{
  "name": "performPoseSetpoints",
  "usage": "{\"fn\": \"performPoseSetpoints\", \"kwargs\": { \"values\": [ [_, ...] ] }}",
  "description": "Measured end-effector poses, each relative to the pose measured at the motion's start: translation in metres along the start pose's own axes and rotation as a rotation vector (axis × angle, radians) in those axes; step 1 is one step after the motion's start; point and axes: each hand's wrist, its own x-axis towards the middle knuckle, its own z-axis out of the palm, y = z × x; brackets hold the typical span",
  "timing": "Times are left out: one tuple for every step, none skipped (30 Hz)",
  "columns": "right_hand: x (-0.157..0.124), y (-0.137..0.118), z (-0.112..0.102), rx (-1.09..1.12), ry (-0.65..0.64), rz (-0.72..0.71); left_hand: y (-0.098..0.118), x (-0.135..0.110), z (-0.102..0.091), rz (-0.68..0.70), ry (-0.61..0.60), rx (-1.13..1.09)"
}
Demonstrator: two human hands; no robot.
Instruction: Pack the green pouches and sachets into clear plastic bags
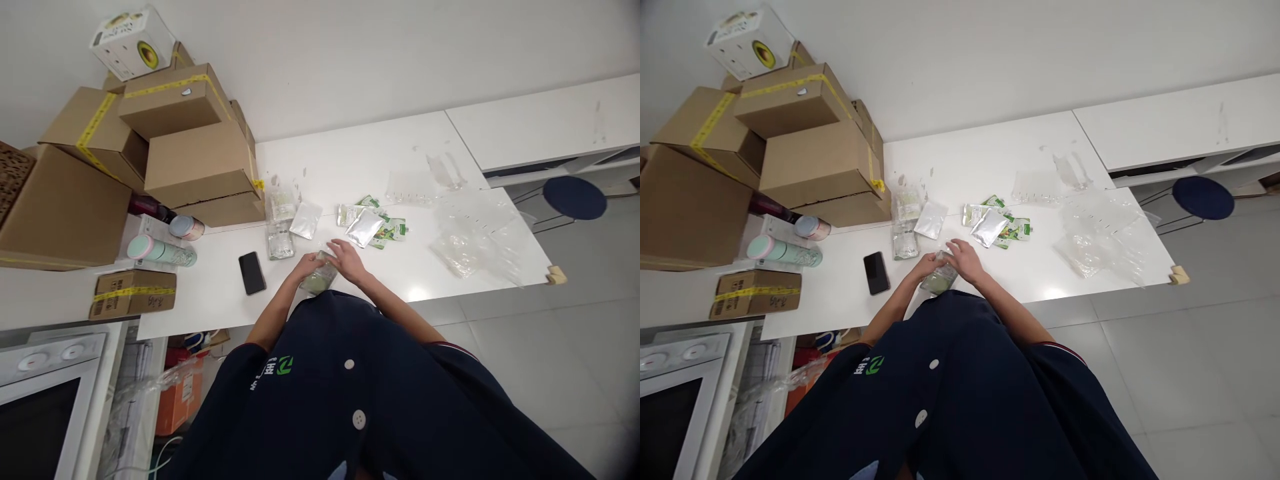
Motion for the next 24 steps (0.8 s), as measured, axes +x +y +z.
{"fn": "performPoseSetpoints", "kwargs": {
  "values": [
    [-0.001, -0.003, -0.001, 0.034, -0.090, -0.029, 0.001, -0.001, 0.001, 0.037, -0.046, 0.032],
    [-0.002, -0.005, -0.001, 0.108, -0.169, -0.027, 0.003, -0.003, 0.002, 0.084, -0.086, 0.076],
    [-0.003, -0.005, -0.001, 0.209, -0.234, -0.007, 0.004, -0.005, 0.003, 0.134, -0.104, 0.131],
    [-0.003, -0.003, -0.002, 0.323, -0.287, 0.018, 0.005, -0.008, 0.005, 0.175, -0.090, 0.196],
    [-0.004, -0.001, -0.002, 0.438, -0.334, 0.041, 0.005, -0.011, 0.007, 0.201, -0.041, 0.267],
    [-0.004, 0.003, -0.003, 0.545, -0.379, 0.069, 0.006, -0.014, 0.009, 0.214, 0.028, 0.347],
    [-0.005, 0.007, -0.002, 0.646, -0.425, 0.106, 0.006, -0.017, 0.011, 0.218, 0.106, 0.429],
    [-0.006, 0.011, -0.002, 0.747, -0.464, 0.155, 0.006, -0.020, 0.013, 0.223, 0.176, 0.510],
    [-0.008, 0.014, 0.000, 0.854, -0.495, 0.210, 0.006, -0.023, 0.015, 0.237, 0.238, 0.584],
    [-0.010, 0.018, 0.002, 0.964, -0.505, 0.271, 0.005, -0.026, 0.016, 0.267, 0.297, 0.648],
    [-0.012, 0.021, 0.006, 1.080, -0.469, 0.347, 0.004, -0.029, 0.016, 0.312, 0.365, 0.700],
    [-0.014, 0.024, 0.010, 1.193, -0.388, 0.426, 0.002, -0.033, 0.015, 0.360, 0.439, 0.737],
    [-0.015, 0.027, 0.013, 1.290, -0.278, 0.502, 0.000, -0.037, 0.014, 0.399, 0.514, 0.752],
    [-0.016, 0.030, 0.017, 1.361, -0.160, 0.566, -0.002, -0.041, 0.013, 0.413, 0.578, 0.744],
    [-0.016, 0.031, 0.021, 1.407, -0.051, 0.610, -0.005, -0.045, 0.011, 0.392, 0.611, 0.709],
    [-0.016, 0.032, 0.025, 1.442, 0.041, 0.636, -0.008, -0.049, 0.011, 0.329, 0.589, 0.648],
    [-0.014, 0.031, 0.028, 1.480, 0.110, 0.648, -0.010, -0.052, 0.012, 0.232, 0.517, 0.554],
    [-0.013, 0.027, 0.031, 1.526, 0.158, 0.653, -0.013, -0.053, 0.015, 0.126, 0.406, 0.422],
    [-0.011, 0.023, 0.035, 1.589, 0.201, 0.660, -0.015, -0.053, 0.019, 0.036, 0.297, 0.254],
    [-0.010, 0.016, 0.039, 1.658, 0.230, 0.661, -0.017, -0.051, 0.024, -0.021, 0.217, 0.077],
    [-0.008, 0.009, 0.043, 1.716, 0.234, 0.656, -0.018, -0.047, 0.029, -0.038, 0.181, -0.083],
    [-0.007, 0.001, 0.047, 1.743, 0.210, 0.650, -0.020, -0.042, 0.033, -0.023, 0.194, -0.206],
    [-0.006, -0.005, 0.050, 1.714, 0.159, 0.651, -0.021, -0.037, 0.036, 0.011, 0.239, -0.282],
    [-0.006, -0.010, 0.053, 1.644, 0.097, 0.668, -0.023, -0.031, 0.036, 0.042, 0.290, -0.320]
  ]
}}
